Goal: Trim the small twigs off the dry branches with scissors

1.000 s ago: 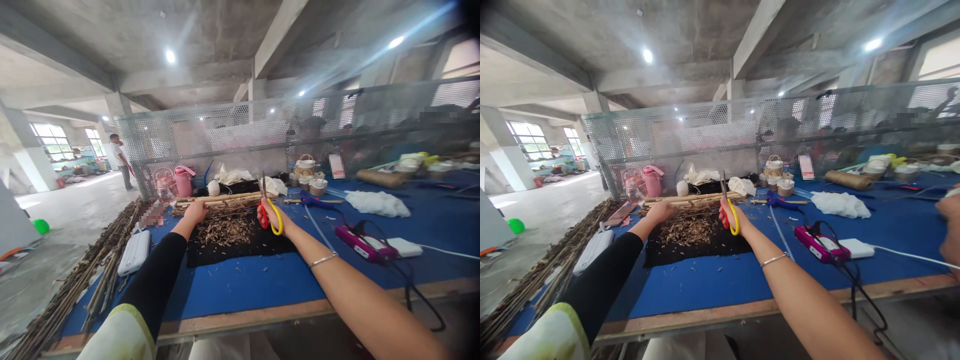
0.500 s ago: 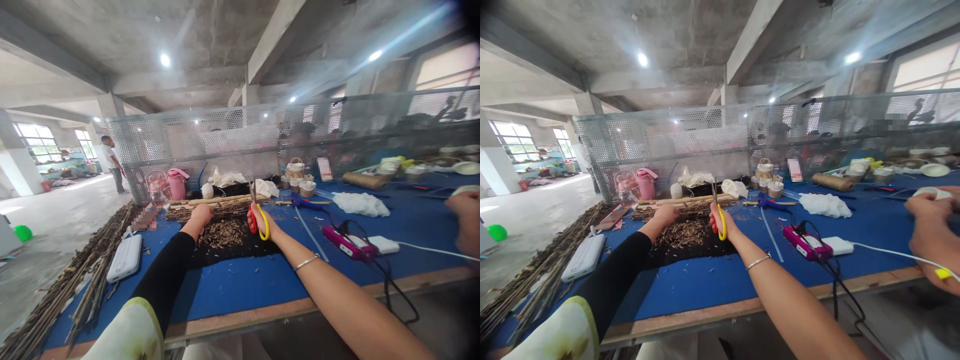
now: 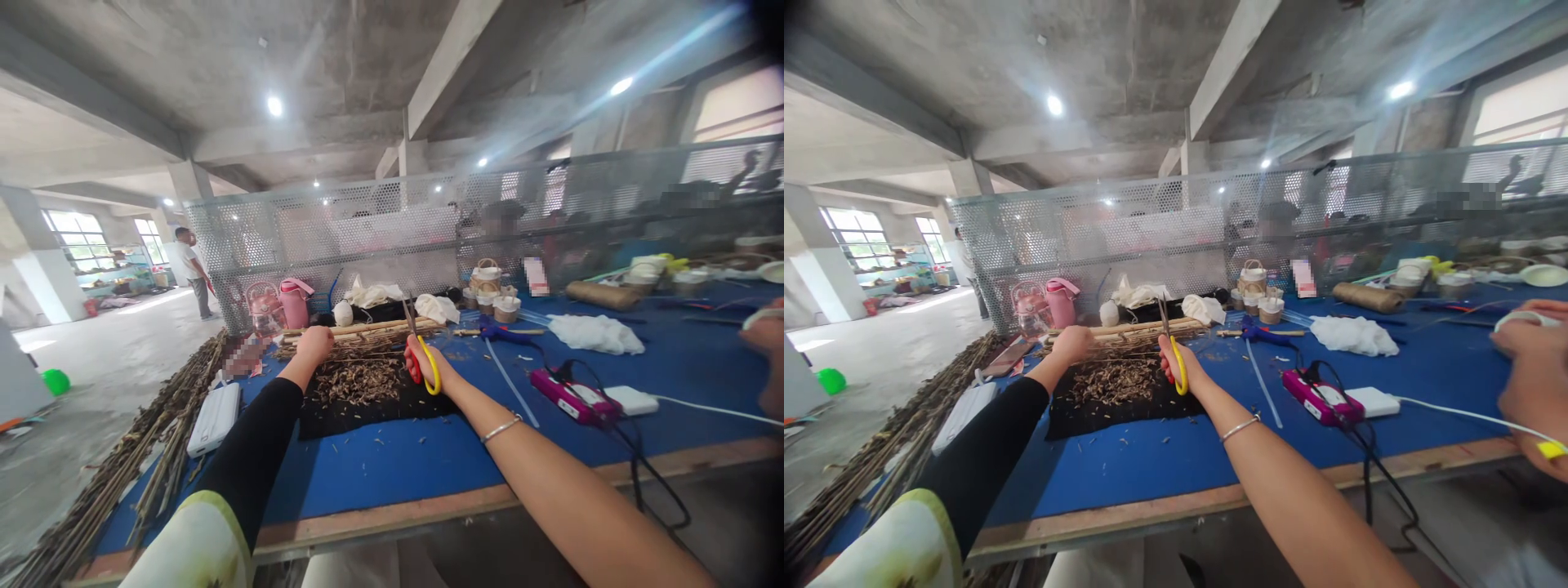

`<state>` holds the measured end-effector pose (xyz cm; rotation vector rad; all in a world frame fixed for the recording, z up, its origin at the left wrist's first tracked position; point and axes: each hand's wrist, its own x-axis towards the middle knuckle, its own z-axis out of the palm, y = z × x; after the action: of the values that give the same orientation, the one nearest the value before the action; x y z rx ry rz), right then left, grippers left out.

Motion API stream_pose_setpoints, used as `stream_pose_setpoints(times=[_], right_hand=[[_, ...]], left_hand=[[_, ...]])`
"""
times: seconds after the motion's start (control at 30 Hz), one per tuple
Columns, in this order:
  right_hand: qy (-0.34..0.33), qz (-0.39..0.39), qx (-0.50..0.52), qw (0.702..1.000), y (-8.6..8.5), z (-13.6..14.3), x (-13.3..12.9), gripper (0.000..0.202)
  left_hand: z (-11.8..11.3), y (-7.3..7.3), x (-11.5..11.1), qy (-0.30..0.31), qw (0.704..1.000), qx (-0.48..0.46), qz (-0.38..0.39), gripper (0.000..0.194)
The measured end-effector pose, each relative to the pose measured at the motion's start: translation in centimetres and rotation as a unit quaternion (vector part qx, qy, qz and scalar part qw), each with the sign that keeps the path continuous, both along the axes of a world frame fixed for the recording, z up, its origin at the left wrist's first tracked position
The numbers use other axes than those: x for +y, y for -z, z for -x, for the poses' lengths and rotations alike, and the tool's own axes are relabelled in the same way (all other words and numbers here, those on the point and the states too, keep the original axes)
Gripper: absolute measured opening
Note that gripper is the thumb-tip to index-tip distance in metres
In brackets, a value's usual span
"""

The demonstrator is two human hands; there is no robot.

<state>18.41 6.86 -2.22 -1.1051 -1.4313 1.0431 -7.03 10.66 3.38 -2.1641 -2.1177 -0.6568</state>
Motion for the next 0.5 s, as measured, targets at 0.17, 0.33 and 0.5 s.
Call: stream_pose_setpoints(times=[0.17,0.33,0.5], right_hand=[[-0.004,-0.003,-0.017,1.0,0.0,0.0,0.0,0.057],[0.002,-0.005,-0.018,1.0,0.3,0.1,0.4,0.058],[-0.013,-0.006,-0.009,1.0,0.0,0.1,0.1,0.056]], left_hand=[[2.5,-0.9,-0.5,0.0,1.0,0.007,0.024,0.017],[3.2,-2.6,-2.8,0.033,0.992,-0.032,0.119,0.011],[-3.2,-2.2,-8.5,0.288,0.877,-0.25,0.294,0.031]])
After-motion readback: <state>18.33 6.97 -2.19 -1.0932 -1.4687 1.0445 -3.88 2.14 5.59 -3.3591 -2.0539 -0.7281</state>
